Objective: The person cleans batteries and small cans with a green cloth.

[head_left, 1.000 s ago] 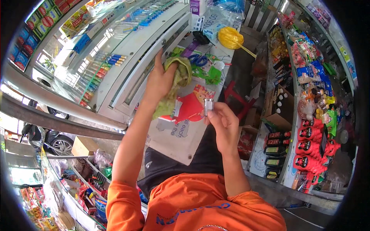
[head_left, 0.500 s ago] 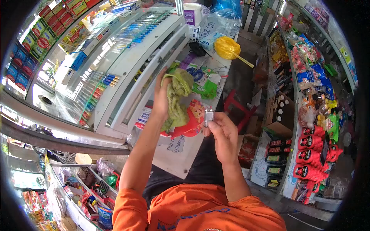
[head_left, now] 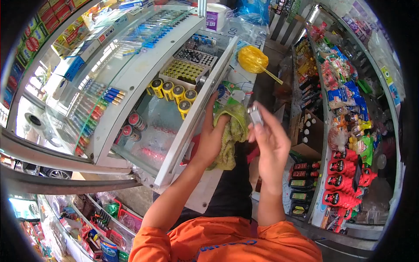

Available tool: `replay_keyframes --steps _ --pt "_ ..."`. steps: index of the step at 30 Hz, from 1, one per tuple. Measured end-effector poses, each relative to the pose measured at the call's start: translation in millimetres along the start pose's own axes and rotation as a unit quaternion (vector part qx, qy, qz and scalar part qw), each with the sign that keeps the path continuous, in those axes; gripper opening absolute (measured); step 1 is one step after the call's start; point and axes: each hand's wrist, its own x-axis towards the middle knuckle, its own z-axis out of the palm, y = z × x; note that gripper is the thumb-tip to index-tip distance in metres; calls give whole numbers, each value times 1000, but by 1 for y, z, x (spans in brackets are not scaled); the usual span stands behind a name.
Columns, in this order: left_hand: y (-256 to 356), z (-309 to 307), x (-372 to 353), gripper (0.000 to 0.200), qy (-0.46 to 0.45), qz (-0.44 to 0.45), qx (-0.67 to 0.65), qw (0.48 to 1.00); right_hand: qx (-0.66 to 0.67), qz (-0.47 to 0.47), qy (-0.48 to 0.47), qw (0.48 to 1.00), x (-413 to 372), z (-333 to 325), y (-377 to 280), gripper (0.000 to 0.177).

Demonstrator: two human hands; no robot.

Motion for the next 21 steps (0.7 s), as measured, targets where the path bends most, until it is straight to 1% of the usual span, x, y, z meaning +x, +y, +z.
replay_keyframes --steps 1,2,4,5,7,9,10,12,13,15,16,18,19,21 --pt "0 2 -1 72 -7 6 4 1000 -23 -9 13 1000 9 1 -8 41" --pt "0 3 -2 73 -13 13 9 1000 -36 -39 19 998 22 5 -12 32" --pt "-2 2 -2 74 -22 7 5 1000 -97 -81 23 992 54 5 -9 21" --pt "-2 1 -2 75 -29 0 3 1000 -96 -83 22 992 73 9 -7 21" --pt "-1 1 -3 75 -31 -2 -8 999 -197 -188 -24 962 115 22 -2 18" --pt "0 2 -4 77 -37 -13 -28 999 -277 -224 -79 931 154 38 3 16" --pt "1 2 -4 77 -38 -14 -28 999 -277 -222 -78 932 174 43 8 16" --pt "3 3 -5 77 -32 -30 -51 998 -369 -269 -195 868 213 51 21 16" --pt "6 2 -6 77 -33 -31 -52 998 -370 -268 -196 868 228 55 24 16" --pt "9 0 -6 77 -34 -54 -37 997 -473 -262 -311 782 249 65 28 16" --pt "7 -1 -6 77 -34 -57 -39 997 -473 -260 -312 782 255 70 30 16" --pt "3 -2 -6 77 -34 -39 -51 997 -541 -242 -345 727 261 82 31 17" --pt "3 -2 -5 77 -33 -42 -52 997 -542 -240 -346 727 263 87 33 17" --pt "4 -3 -6 77 -37 -43 -53 997 -585 -244 -357 686 269 94 40 19"
